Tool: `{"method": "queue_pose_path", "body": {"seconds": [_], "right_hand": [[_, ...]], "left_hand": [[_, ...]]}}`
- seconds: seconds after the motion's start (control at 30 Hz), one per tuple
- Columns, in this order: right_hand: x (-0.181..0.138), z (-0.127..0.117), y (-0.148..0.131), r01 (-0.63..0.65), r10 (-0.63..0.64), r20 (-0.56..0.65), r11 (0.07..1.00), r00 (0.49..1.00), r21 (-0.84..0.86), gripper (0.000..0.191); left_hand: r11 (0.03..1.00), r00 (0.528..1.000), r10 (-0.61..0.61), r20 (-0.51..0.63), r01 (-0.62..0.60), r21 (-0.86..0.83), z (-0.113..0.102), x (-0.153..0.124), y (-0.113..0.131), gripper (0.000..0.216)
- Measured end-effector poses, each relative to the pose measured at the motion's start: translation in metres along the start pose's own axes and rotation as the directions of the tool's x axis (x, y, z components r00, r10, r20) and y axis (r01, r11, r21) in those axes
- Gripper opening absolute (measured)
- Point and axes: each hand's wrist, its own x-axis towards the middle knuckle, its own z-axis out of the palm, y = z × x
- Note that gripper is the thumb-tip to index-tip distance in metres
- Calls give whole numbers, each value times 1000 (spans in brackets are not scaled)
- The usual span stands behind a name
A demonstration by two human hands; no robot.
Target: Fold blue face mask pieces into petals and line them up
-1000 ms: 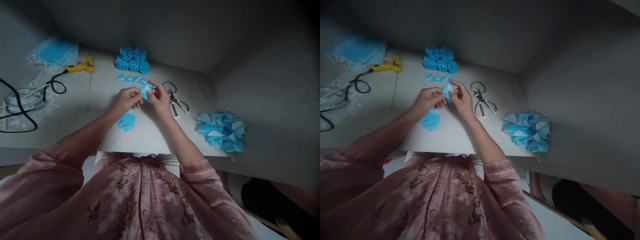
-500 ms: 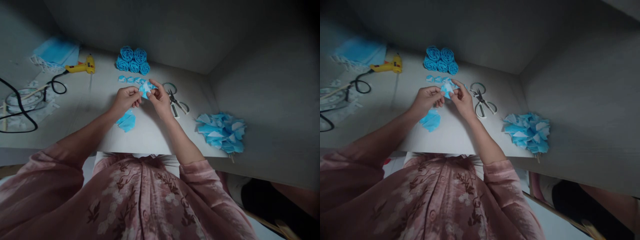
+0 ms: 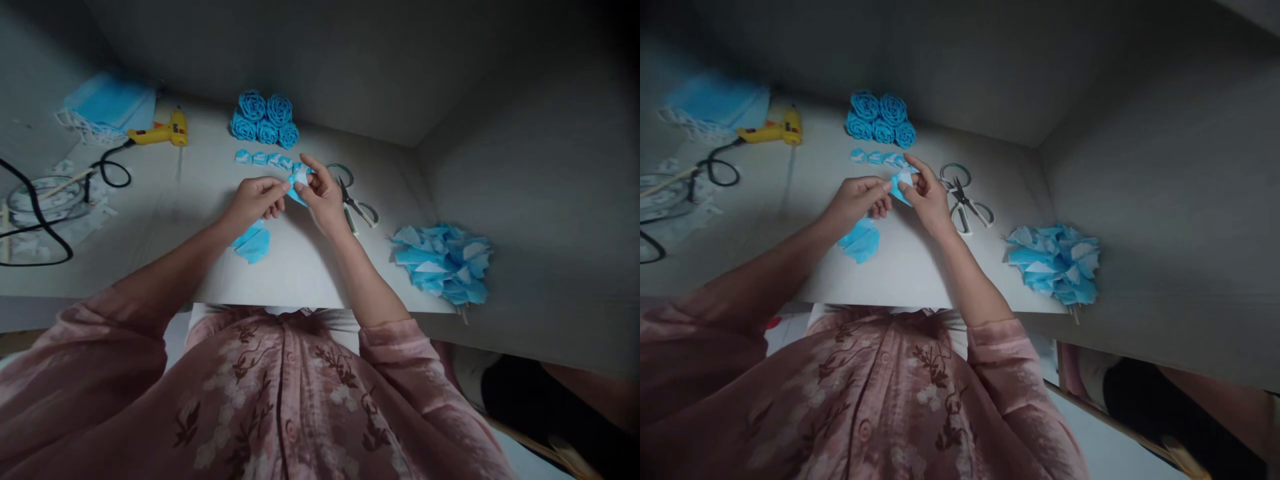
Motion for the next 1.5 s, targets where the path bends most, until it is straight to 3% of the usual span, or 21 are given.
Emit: {"method": "queue_pose_path", "body": {"seconds": [0.23, 0.37, 0.67, 1.07, 1.4, 1.5], "right_hand": [[-3, 5, -6, 4, -1, 36, 996, 999, -87, 70], [-1, -2, -11, -9, 8, -8, 997, 1000, -73, 65], [1, -6, -24, -4, 2, -53, 1000, 999, -29, 54], [1, -13, -29, 99, -99, 22, 994, 995, -35, 47], [-2, -10, -34, -60, 59, 12, 997, 998, 42, 55], [0, -11, -32, -35, 35, 24, 999, 999, 24, 59]], "left_hand": [[998, 999, 45, -31, -46, -34, -1, 1, -5, 29], [996, 996, 61, -64, -65, -63, -1, 2, -4, 28], [998, 999, 48, -10, -48, -37, -1, 1, -4, 29], [997, 999, 15, 41, -11, -82, -2, 1, -2, 30], [998, 998, 62, 31, -62, -3, -2, -1, -2, 24], [998, 998, 56, 12, -56, 26, 0, -1, -3, 25]]}}
